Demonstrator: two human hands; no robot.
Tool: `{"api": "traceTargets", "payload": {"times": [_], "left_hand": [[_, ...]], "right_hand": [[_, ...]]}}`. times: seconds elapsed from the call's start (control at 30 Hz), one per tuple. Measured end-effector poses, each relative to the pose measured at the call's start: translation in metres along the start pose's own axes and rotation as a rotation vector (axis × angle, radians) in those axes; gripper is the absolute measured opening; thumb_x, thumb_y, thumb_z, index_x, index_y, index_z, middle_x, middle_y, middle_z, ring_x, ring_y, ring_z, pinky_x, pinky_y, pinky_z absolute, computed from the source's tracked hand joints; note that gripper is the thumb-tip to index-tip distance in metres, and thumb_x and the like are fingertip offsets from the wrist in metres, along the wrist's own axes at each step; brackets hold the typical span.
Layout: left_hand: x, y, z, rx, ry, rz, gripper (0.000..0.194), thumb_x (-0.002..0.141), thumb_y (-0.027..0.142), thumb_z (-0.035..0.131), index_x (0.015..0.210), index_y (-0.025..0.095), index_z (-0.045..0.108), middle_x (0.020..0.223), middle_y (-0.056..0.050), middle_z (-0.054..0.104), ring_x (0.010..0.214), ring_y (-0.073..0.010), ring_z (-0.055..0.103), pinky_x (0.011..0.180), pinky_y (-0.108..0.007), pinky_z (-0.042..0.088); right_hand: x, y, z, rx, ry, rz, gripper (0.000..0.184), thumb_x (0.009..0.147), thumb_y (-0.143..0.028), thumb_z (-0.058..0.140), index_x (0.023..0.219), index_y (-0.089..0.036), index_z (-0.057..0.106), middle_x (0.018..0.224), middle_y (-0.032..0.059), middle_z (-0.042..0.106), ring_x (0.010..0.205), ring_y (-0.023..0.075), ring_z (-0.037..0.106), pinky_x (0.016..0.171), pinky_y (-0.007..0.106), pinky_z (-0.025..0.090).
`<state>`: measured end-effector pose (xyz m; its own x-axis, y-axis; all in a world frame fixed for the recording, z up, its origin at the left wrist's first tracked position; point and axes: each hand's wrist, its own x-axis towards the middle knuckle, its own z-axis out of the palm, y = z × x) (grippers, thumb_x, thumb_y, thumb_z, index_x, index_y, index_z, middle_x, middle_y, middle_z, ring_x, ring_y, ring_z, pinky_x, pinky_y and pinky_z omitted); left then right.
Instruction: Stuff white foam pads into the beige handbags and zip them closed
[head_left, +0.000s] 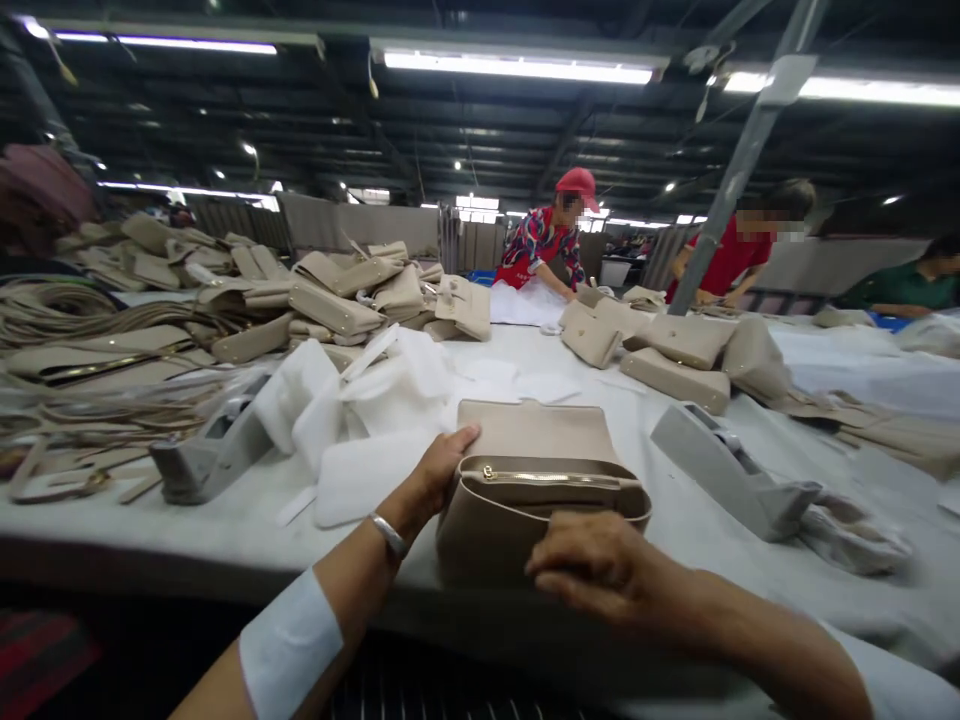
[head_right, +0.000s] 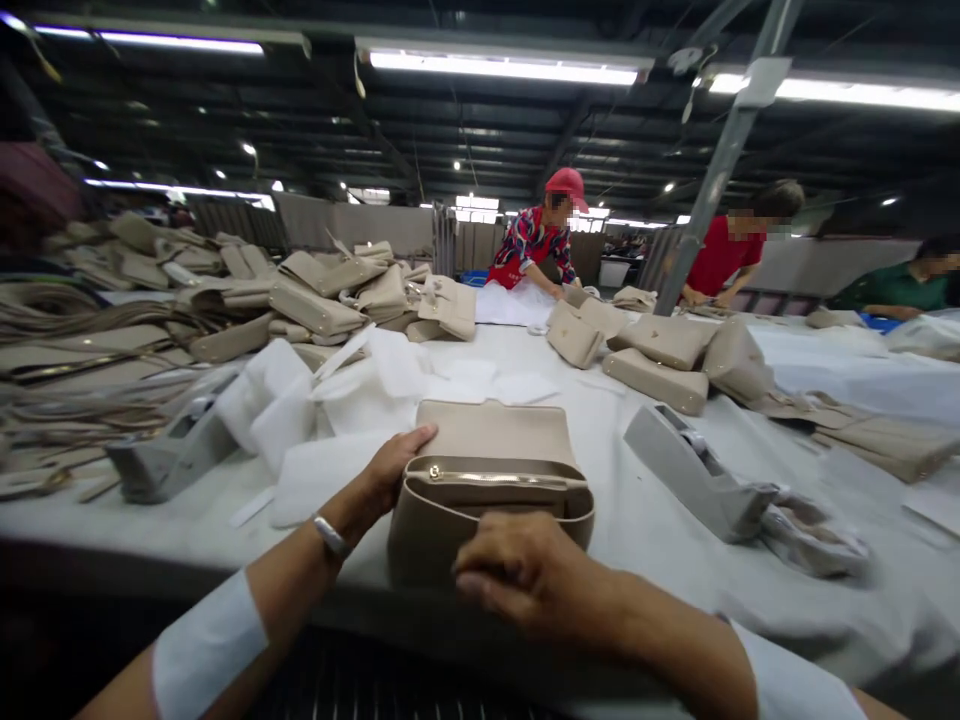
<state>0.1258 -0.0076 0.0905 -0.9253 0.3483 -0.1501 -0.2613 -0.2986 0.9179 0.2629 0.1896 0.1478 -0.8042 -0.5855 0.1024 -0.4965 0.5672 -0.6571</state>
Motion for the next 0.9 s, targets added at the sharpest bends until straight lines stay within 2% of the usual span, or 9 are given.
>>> {"api": "traceTargets", "payload": {"times": [0.07,0.13,0.3,0.43,0.5,0.57,0.63,0.8,0.9], "left_hand": [[-0.004,-0.003,-0.001,0.036,-0.021,0.071,0.038,0.078,0.043,0.063,0.081,0.006,0.067,0.065,-0.009,0.068,0.058,-0.0192,0.063,0.057,-0.029,0.051],[-0.009,-0.002,-0.001,0.097,-0.035,0.126,0.041,0.078,0.047,0.062,0.075,0.007,0.066,0.062,-0.007,0.066,0.054,-0.0158,0.059,0.052,-0.024,0.047],[-0.019,0.005,-0.001,0.208,-0.052,0.066,0.036,0.076,0.044,0.063,0.064,0.011,0.061,0.054,-0.001,0.060,0.047,-0.0105,0.050,0.045,-0.021,0.038],[-0.013,-0.003,-0.007,0.214,-0.051,-0.063,0.027,0.067,0.035,0.070,0.076,0.011,0.063,0.066,-0.004,0.065,0.058,-0.0159,0.057,0.055,-0.025,0.044],[-0.009,-0.009,-0.011,0.332,0.142,0.022,0.032,0.059,0.027,0.075,0.084,0.012,0.062,0.077,-0.006,0.066,0.068,-0.0190,0.060,0.060,-0.028,0.046],[-0.009,-0.014,-0.013,0.489,0.432,0.276,0.039,0.056,0.019,0.076,0.090,0.014,0.059,0.089,-0.006,0.064,0.081,-0.0204,0.059,0.068,-0.028,0.046],[-0.018,-0.015,-0.013,0.546,0.565,0.580,0.034,0.065,0.020,0.072,0.095,0.016,0.057,0.097,-0.006,0.062,0.089,-0.0190,0.058,0.075,-0.027,0.046],[-0.056,-0.010,-0.003,0.714,0.108,0.813,0.017,0.087,0.029,0.052,0.093,0.018,0.063,0.092,-0.006,0.064,0.091,-0.0186,0.058,0.087,-0.033,0.043],[-0.066,-0.007,0.000,0.771,0.060,0.784,0.018,0.085,0.027,0.051,0.095,0.018,0.063,0.096,-0.007,0.062,0.095,-0.0207,0.056,0.088,-0.035,0.042]], "right_hand": [[0.024,-0.010,-0.014,-0.215,0.256,-0.059,0.027,0.090,-0.038,0.047,0.098,-0.023,0.068,0.084,0.0064,0.063,0.075,0.0165,0.057,0.069,0.029,0.044],[0.049,-0.008,-0.020,-0.381,0.292,-0.044,0.028,0.090,-0.039,0.046,0.096,-0.023,0.068,0.086,0.0075,0.064,0.076,0.0182,0.057,0.070,0.030,0.042],[0.082,0.007,-0.018,-0.392,-0.062,-0.033,0.030,0.089,-0.028,0.048,0.115,-0.024,0.062,0.086,0.0051,0.068,0.072,0.0170,0.059,0.067,0.026,0.040],[0.083,0.005,-0.019,-0.271,-0.246,-0.121,0.038,0.087,-0.015,0.043,0.121,-0.026,0.057,0.091,0.0025,0.068,0.074,0.0144,0.059,0.070,0.024,0.040],[0.084,0.005,-0.022,-0.218,-0.342,-0.138,0.037,0.085,-0.010,0.042,0.114,-0.023,0.060,0.090,0.0022,0.067,0.074,0.0135,0.058,0.071,0.024,0.041],[0.086,0.008,-0.024,-0.187,-0.384,-0.127,0.035,0.082,-0.008,0.042,0.110,-0.021,0.060,0.089,0.0024,0.065,0.076,0.0137,0.057,0.072,0.024,0.042],[0.087,0.012,-0.026,-0.169,-0.362,-0.129,0.033,0.081,-0.008,0.044,0.107,-0.019,0.059,0.090,0.0027,0.064,0.079,0.0143,0.056,0.074,0.025,0.042],[0.085,0.020,-0.034,-0.229,-0.224,-0.238,0.017,0.089,-0.019,0.047,0.100,-0.018,0.059,0.094,0.0047,0.058,0.082,0.0144,0.054,0.076,0.026,0.042],[0.083,0.017,-0.040,-0.302,-0.218,-0.315,0.017,0.092,-0.027,0.048,0.100,-0.018,0.060,0.099,0.0054,0.056,0.081,0.0132,0.054,0.075,0.025,0.042]]}}
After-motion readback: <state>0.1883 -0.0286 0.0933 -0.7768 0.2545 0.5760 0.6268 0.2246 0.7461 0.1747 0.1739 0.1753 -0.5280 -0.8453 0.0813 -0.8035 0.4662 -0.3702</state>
